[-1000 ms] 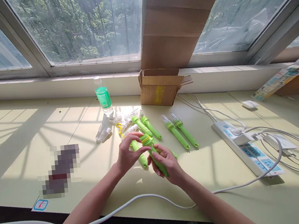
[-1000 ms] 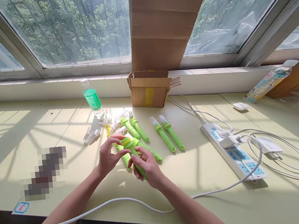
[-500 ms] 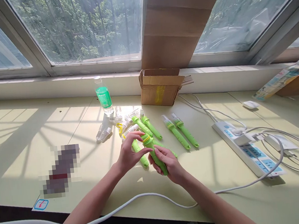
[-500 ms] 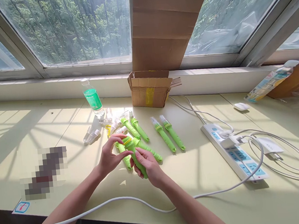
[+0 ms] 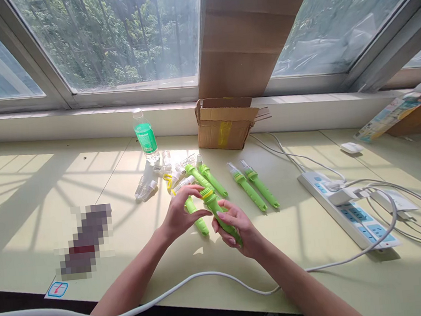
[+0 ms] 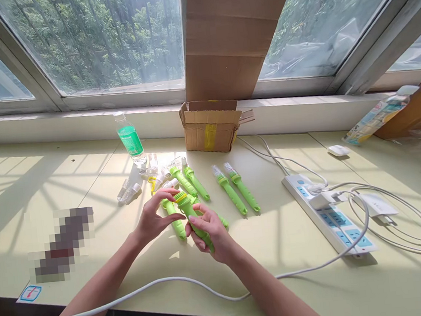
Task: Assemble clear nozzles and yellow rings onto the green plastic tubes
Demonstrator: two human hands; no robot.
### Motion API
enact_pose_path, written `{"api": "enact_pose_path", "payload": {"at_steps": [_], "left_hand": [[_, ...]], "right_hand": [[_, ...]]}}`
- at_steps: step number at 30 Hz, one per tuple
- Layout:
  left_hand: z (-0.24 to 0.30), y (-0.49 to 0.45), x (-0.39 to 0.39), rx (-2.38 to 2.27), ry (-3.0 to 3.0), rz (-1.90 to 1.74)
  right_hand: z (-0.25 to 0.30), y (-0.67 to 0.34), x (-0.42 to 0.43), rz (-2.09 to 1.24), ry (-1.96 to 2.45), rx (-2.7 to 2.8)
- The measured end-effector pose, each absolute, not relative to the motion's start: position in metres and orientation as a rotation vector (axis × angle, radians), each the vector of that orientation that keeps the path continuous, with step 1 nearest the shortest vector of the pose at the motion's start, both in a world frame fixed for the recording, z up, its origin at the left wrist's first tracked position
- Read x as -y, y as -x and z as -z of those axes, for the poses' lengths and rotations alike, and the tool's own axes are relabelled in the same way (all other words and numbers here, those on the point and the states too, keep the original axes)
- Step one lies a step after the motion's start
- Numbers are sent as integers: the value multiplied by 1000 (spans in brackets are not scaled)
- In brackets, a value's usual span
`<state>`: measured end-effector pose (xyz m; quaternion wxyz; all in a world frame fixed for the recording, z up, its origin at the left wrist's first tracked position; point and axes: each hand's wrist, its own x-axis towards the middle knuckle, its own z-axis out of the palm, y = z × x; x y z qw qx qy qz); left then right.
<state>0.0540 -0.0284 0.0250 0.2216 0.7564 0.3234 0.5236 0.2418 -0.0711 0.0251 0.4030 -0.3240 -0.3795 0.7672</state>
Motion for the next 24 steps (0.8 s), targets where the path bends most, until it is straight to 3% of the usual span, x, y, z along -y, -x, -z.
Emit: {"api": "enact_pose_path", "payload": {"at_steps": [24], "left_hand": [[-24, -60, 34, -948, -2074, -1608]], "right_hand": [[-28, -238, 76, -1726, 961, 1135]]}}
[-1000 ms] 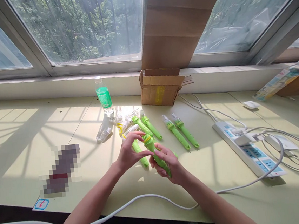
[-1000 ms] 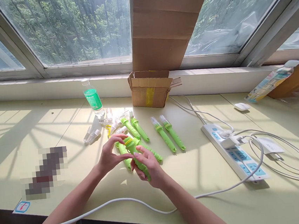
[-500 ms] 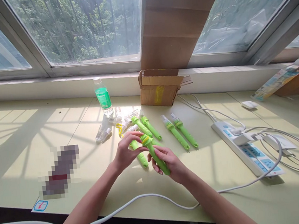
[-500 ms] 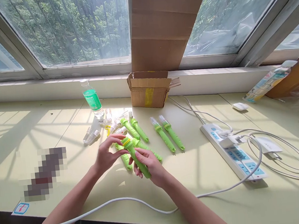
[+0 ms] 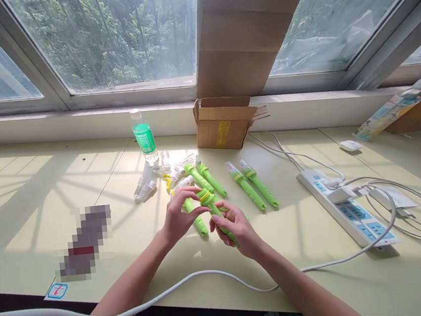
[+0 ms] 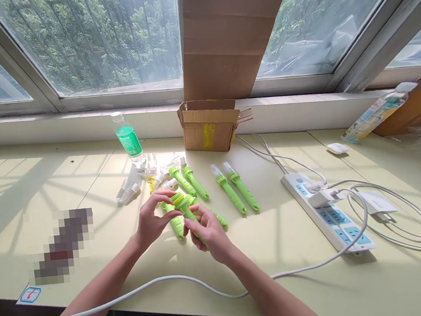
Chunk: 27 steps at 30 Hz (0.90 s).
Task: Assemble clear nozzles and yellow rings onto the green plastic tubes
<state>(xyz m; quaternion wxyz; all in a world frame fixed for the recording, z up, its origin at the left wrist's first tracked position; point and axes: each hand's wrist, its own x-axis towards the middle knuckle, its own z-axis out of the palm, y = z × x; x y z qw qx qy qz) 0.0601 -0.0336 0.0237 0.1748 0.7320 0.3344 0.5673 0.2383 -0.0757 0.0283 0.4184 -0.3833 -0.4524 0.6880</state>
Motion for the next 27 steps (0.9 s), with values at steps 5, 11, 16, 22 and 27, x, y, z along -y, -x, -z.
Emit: {"api": "enact_pose_path", "payload": {"at_steps": [5, 11, 16, 22, 27], "left_hand": [[-24, -59, 34, -952, -2068, -1619], [-24, -59, 33, -924, -2098, -1627], [-22, -60, 33, -902, -2132, -1584], [-23, -61, 34, -908, -2129, -1583], [-24, -61, 34, -927, -2131, -1594]], "right_hand": [[-26, -239, 76, -1728, 948, 1109], [-26, -238, 75, -1703, 920, 1124], [-26, -238, 74, -1713, 913, 1101], [-26, -240, 73, -1788, 878, 1063], [-24, -241, 73, -1825, 859, 1037]]}}
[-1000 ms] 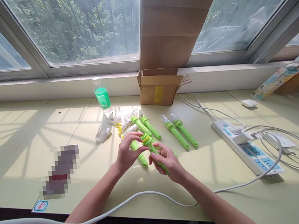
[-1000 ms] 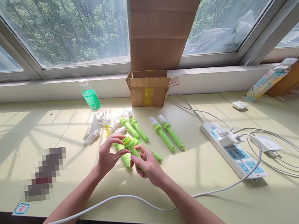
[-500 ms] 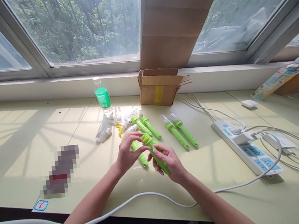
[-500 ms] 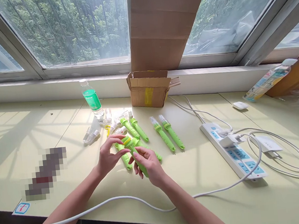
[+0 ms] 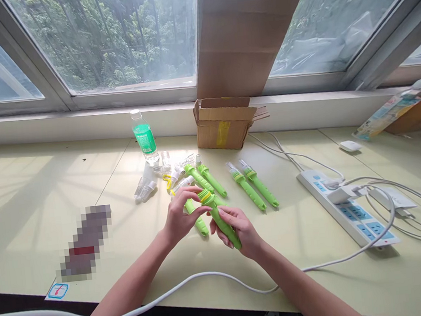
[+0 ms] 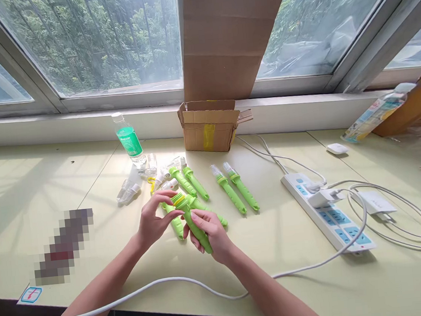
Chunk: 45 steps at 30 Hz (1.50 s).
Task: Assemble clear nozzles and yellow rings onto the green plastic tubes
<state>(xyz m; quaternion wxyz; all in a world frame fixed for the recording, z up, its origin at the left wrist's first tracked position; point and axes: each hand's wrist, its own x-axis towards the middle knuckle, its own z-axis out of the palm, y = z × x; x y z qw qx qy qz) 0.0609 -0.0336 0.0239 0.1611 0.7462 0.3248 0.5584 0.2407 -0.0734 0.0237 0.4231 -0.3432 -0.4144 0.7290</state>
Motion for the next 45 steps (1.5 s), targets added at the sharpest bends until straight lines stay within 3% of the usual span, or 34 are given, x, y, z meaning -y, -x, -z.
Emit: {"api": "enact_pose_path", "payload": {"at_steps": [45], "left_hand": [[-25, -59, 33, -801, -2149, -1483]], "right_hand": [[-29, -241, 74, -1902, 797, 991]]}}
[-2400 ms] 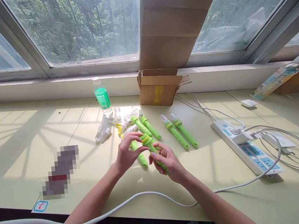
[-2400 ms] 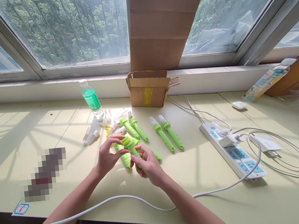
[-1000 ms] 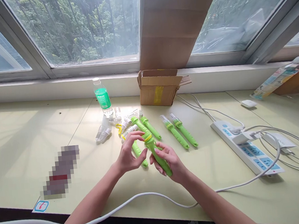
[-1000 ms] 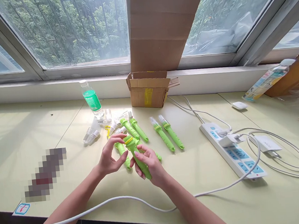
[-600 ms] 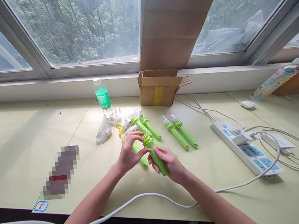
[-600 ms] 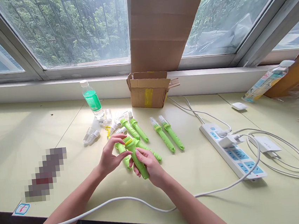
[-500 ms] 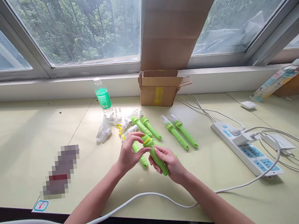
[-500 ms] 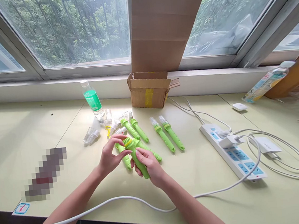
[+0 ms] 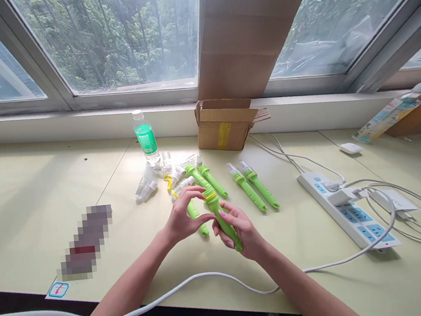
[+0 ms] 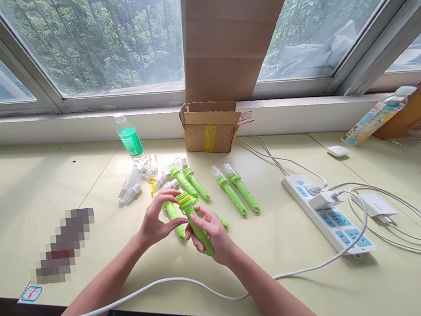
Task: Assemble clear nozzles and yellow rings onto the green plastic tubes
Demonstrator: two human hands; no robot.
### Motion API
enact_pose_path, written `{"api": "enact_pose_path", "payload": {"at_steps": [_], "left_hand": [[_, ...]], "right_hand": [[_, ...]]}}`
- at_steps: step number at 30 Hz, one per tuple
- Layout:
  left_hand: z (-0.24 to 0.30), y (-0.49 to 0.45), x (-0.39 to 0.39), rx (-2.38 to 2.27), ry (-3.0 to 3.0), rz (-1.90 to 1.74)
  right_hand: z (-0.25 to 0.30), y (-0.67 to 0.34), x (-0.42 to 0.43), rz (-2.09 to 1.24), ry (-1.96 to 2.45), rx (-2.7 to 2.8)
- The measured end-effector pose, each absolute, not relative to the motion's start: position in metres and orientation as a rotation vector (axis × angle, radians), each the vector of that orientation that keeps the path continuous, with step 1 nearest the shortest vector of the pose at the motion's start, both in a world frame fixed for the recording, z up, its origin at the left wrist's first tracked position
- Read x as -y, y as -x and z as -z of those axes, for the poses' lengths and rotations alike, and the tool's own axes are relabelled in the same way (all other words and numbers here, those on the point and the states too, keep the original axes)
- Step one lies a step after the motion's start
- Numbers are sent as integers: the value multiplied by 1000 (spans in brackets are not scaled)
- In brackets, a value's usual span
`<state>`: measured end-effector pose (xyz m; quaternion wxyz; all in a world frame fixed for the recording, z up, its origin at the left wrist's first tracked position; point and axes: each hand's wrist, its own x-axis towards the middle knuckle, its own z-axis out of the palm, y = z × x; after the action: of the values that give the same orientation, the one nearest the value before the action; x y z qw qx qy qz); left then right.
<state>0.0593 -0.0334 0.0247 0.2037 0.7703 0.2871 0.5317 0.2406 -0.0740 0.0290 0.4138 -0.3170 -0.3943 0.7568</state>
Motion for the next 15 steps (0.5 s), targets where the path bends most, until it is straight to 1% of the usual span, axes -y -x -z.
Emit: {"api": "enact_pose_path", "payload": {"at_steps": [10, 15], "left_hand": [[-24, -59, 33, -848, -2117, -1488], [-22, -58, 32, -890, -2107, -1497]], "right_hand": [[-24, -242, 73, -1930, 810, 948], [-24, -239, 74, -1866, 831, 968]]}}
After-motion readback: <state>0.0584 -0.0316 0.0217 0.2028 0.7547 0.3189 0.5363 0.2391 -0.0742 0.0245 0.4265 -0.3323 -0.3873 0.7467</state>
